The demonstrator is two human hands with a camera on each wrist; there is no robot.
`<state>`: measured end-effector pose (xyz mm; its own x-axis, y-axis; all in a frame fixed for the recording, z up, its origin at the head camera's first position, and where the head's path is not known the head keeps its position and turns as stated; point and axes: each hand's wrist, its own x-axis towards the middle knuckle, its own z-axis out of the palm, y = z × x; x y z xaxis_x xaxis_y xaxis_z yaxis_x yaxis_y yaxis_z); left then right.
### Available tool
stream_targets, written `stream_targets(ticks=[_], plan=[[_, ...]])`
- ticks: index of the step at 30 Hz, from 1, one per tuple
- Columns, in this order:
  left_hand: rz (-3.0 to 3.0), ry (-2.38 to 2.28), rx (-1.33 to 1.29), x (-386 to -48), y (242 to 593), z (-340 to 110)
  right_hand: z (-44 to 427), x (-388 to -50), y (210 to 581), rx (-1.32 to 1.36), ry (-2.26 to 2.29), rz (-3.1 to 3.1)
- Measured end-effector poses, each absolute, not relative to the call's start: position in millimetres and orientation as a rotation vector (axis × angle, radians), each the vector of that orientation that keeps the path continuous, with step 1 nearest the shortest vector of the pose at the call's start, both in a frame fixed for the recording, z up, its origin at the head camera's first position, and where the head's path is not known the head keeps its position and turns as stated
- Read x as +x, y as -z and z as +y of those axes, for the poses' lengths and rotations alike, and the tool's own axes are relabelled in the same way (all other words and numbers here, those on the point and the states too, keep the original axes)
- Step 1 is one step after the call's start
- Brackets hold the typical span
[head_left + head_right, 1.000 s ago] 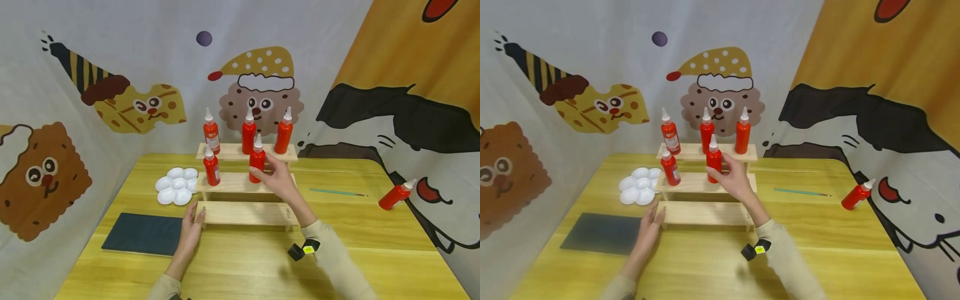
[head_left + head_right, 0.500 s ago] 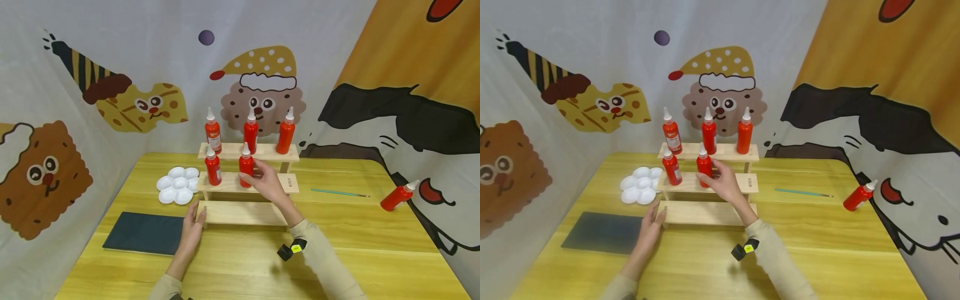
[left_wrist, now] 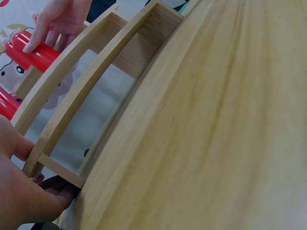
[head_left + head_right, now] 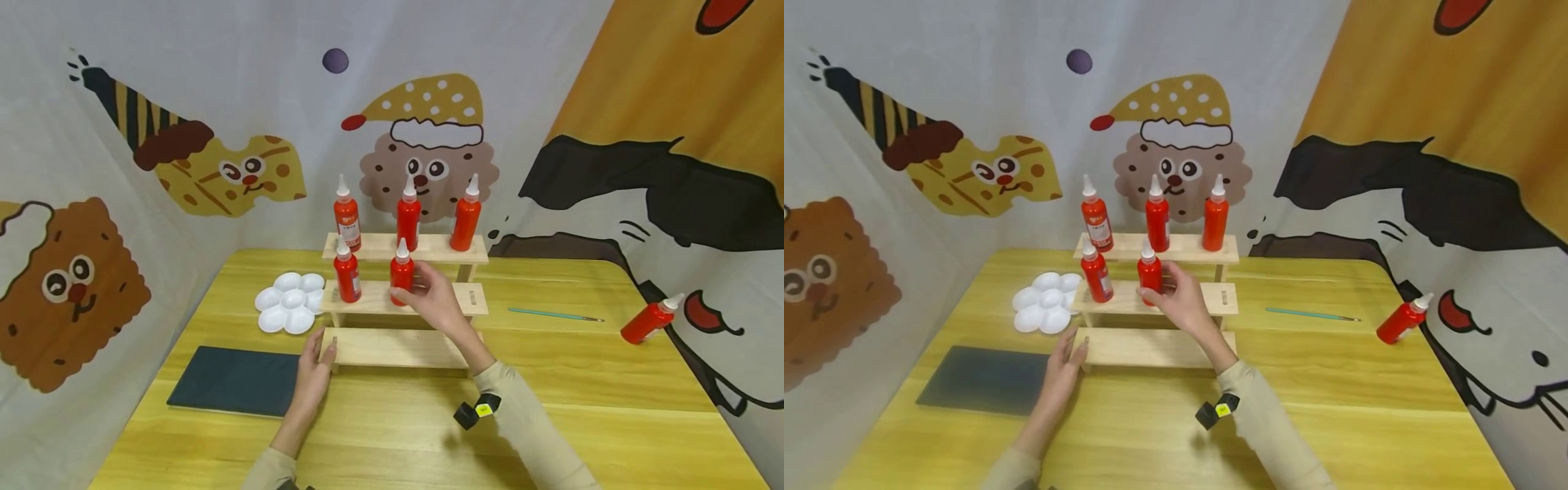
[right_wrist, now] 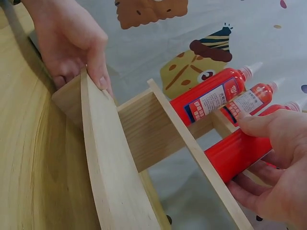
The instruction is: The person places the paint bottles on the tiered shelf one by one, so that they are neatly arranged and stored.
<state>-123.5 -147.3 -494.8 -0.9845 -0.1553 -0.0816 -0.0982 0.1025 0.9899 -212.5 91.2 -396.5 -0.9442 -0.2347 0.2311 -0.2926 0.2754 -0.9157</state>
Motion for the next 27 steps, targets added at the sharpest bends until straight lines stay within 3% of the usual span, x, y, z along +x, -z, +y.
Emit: stream_targets(ticks=[13, 27], plan=[[-2.311, 2.037, 0.287, -122.9, 495.9, -148.1, 117.8, -202.4, 396.3, 0.55, -1.814, -2.396], [-2.314, 2.05, 0.275, -123.5, 495.2, -146.9, 175.2, -179.8, 381.2, 0.391, -1.738, -2.425]])
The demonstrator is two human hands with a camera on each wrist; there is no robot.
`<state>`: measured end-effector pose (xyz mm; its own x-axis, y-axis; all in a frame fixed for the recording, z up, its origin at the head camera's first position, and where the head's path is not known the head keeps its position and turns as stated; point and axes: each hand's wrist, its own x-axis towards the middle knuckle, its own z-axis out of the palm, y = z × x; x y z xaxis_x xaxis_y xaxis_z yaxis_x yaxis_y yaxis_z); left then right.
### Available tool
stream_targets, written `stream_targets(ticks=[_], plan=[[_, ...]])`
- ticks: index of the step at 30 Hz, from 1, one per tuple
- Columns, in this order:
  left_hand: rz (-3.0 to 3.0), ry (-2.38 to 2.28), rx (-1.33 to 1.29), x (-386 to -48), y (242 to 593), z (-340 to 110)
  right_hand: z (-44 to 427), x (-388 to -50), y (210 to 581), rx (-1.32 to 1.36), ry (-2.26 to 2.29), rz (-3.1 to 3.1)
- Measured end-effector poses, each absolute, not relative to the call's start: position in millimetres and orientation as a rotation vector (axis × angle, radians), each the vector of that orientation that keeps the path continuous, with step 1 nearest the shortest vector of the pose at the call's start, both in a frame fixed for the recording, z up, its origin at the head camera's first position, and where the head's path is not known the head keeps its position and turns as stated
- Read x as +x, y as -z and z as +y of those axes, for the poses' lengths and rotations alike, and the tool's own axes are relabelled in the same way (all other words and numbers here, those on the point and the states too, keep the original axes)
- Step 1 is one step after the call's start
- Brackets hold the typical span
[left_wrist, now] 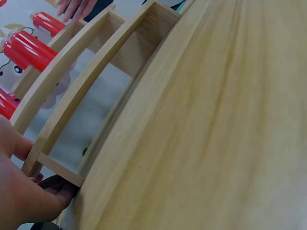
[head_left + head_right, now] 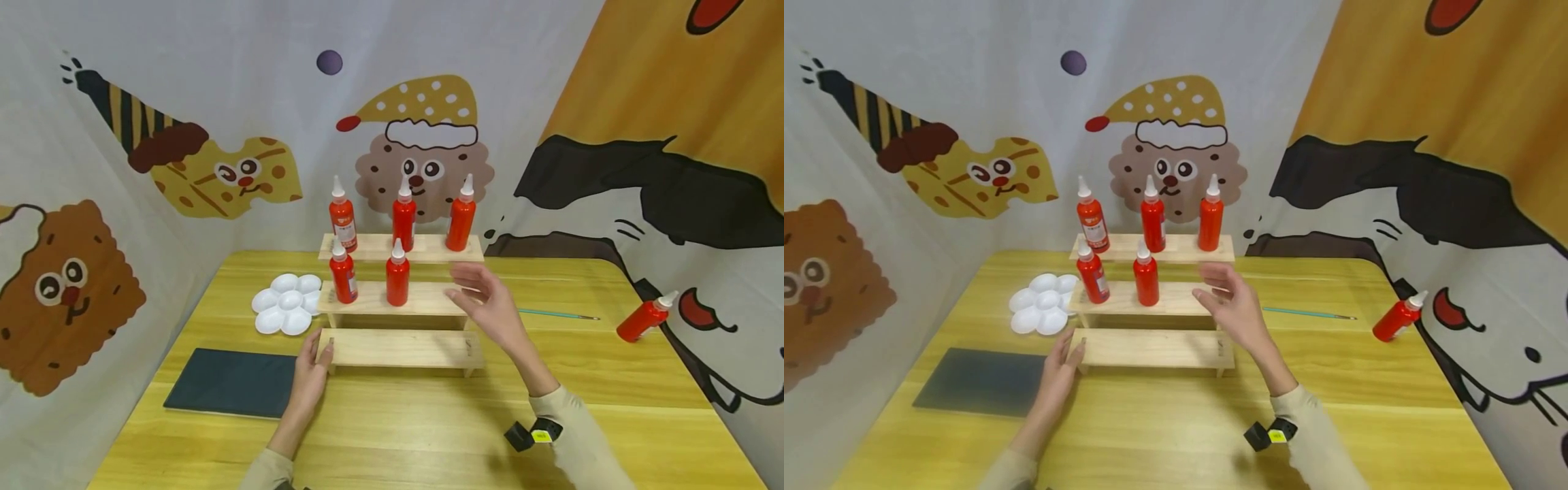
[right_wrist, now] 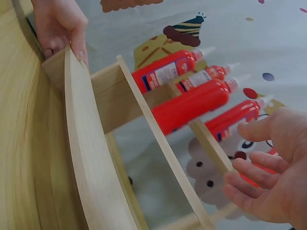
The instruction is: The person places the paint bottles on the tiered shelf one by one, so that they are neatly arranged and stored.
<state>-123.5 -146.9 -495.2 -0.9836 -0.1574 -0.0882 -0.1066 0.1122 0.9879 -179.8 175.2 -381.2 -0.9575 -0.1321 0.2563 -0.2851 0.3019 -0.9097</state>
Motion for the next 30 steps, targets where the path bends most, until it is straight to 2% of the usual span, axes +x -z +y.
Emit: stream_targets(ticks=[14, 30], plan=[[-2.313, 2.058, 0.261, -122.4, 493.4, -147.7, 232.8, -157.5, 380.7, 0.155, -1.609, -2.295], [-2.309, 2.063, 0.273, -122.3, 493.1, -148.4, 294.7, -140.0, 379.0, -0.287, -1.306, -2.062]])
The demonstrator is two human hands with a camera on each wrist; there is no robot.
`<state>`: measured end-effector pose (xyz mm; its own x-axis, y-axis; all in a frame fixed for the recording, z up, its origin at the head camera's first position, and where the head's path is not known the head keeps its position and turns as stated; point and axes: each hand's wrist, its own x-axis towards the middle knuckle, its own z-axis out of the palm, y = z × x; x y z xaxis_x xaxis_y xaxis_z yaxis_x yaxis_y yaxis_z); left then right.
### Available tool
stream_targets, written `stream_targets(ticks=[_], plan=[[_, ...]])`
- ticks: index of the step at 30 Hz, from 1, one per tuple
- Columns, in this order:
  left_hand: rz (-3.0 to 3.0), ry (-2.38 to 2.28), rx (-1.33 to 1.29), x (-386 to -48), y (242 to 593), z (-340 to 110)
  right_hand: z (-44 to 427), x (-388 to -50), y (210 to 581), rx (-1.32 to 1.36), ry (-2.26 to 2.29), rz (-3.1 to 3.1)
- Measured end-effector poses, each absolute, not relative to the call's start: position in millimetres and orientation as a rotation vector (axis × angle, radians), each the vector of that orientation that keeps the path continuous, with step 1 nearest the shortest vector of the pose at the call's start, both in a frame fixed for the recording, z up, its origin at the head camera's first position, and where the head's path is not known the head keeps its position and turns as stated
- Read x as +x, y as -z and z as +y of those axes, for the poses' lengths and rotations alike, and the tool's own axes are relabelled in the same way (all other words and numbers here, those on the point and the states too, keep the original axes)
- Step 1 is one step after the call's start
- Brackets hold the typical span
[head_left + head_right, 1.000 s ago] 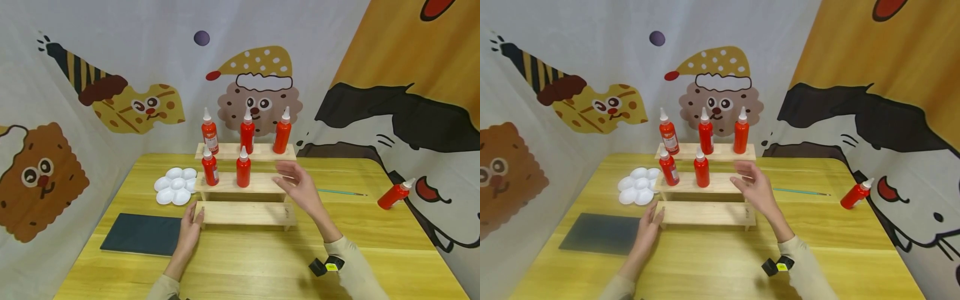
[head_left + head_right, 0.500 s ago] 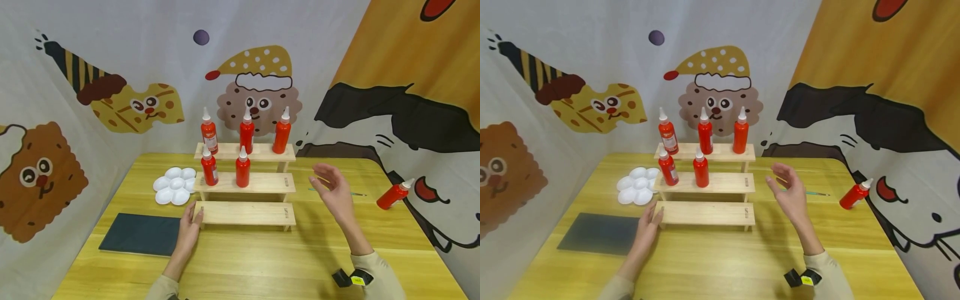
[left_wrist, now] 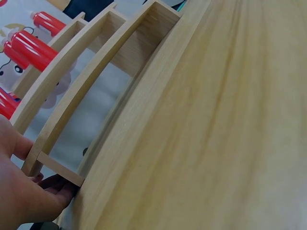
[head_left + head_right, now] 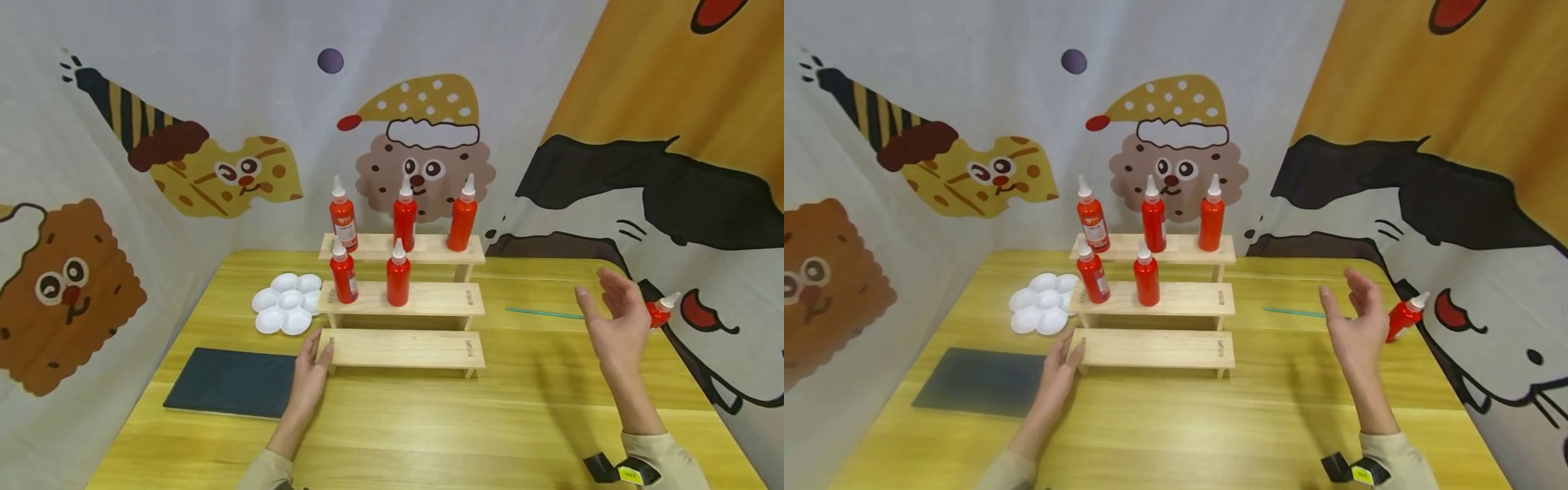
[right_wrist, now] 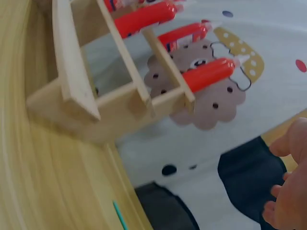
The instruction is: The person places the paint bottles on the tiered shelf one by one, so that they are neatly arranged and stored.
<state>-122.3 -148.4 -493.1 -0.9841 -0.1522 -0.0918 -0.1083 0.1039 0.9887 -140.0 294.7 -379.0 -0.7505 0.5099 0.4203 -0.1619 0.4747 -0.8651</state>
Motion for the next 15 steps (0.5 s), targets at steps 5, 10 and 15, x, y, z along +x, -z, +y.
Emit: stream_targets(ticks=[5, 10, 15], plan=[[-2.301, 2.073, 0.27, -122.6, 493.3, -147.6, 314.7, -135.7, 382.9, -0.369, -1.178, -2.008], [-2.309, 2.064, 0.266, -122.7, 493.4, -147.9, 332.7, -134.7, 387.6, -0.482, -1.1, -1.987], [-2.306, 2.061, 0.267, -122.9, 494.7, -147.4, 352.6, -138.0, 397.9, -0.618, -1.117, -1.968]])
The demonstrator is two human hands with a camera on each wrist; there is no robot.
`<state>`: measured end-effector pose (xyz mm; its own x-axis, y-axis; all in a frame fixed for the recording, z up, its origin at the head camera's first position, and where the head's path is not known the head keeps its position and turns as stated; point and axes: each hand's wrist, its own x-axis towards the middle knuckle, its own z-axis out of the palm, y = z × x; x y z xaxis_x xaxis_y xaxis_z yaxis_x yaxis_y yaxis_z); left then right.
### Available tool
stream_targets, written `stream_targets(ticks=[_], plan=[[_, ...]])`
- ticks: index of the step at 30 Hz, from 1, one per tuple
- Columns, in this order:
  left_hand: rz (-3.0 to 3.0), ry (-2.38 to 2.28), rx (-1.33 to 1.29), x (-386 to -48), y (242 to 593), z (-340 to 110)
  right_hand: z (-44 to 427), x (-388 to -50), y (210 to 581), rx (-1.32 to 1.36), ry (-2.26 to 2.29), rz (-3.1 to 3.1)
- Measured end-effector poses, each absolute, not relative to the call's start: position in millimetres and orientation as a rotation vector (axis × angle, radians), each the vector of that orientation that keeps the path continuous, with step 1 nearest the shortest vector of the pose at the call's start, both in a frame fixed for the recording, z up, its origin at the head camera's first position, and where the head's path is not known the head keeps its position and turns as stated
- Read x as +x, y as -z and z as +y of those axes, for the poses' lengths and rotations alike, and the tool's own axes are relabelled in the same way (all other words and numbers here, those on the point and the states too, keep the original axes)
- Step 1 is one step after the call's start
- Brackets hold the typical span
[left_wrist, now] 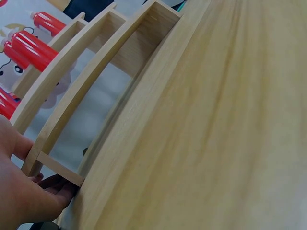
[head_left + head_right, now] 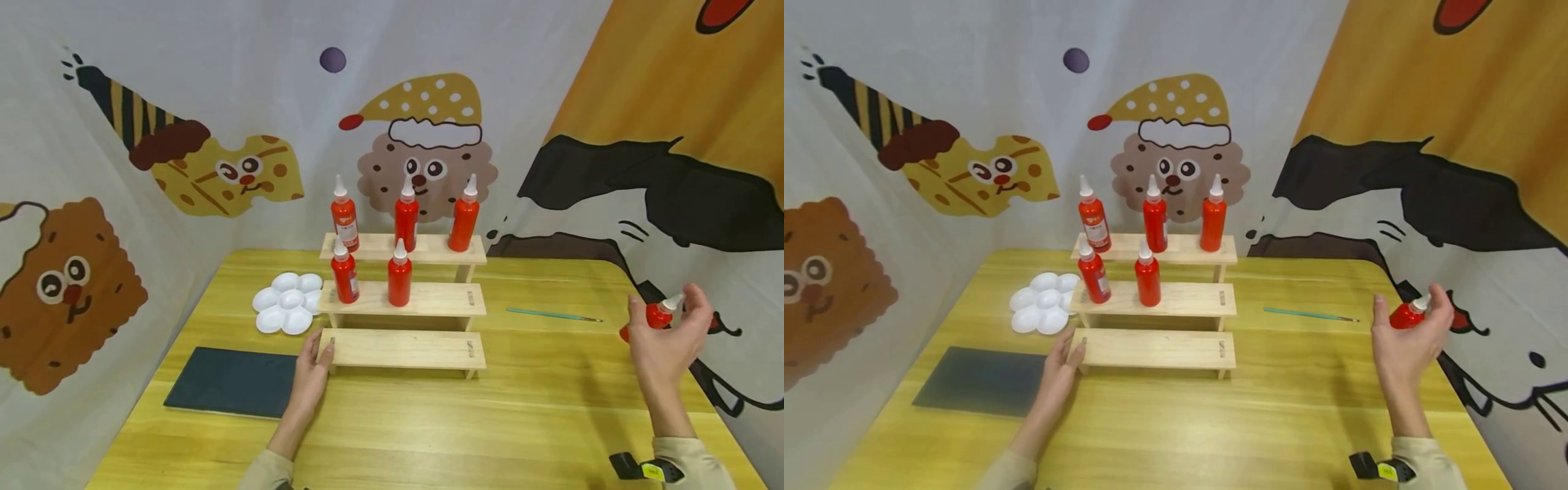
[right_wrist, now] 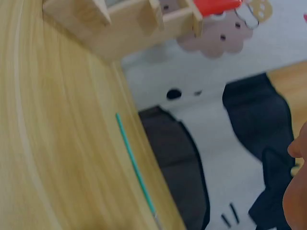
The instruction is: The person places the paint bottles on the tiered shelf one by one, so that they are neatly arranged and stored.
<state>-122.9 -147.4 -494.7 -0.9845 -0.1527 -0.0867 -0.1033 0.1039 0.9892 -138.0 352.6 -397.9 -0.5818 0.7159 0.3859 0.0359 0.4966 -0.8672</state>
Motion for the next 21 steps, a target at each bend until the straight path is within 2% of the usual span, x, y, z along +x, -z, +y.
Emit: stream_targets(ticks=[10, 21], plan=[[-2.297, 2.038, 0.267, -122.8, 494.9, -147.5, 385.1, -143.7, 421.0, -0.852, -1.277, -1.999], [-2.305, 2.035, 0.262, -122.4, 494.8, -146.3, 399.4, -152.1, 439.7, -0.999, -1.418, -2.02]])
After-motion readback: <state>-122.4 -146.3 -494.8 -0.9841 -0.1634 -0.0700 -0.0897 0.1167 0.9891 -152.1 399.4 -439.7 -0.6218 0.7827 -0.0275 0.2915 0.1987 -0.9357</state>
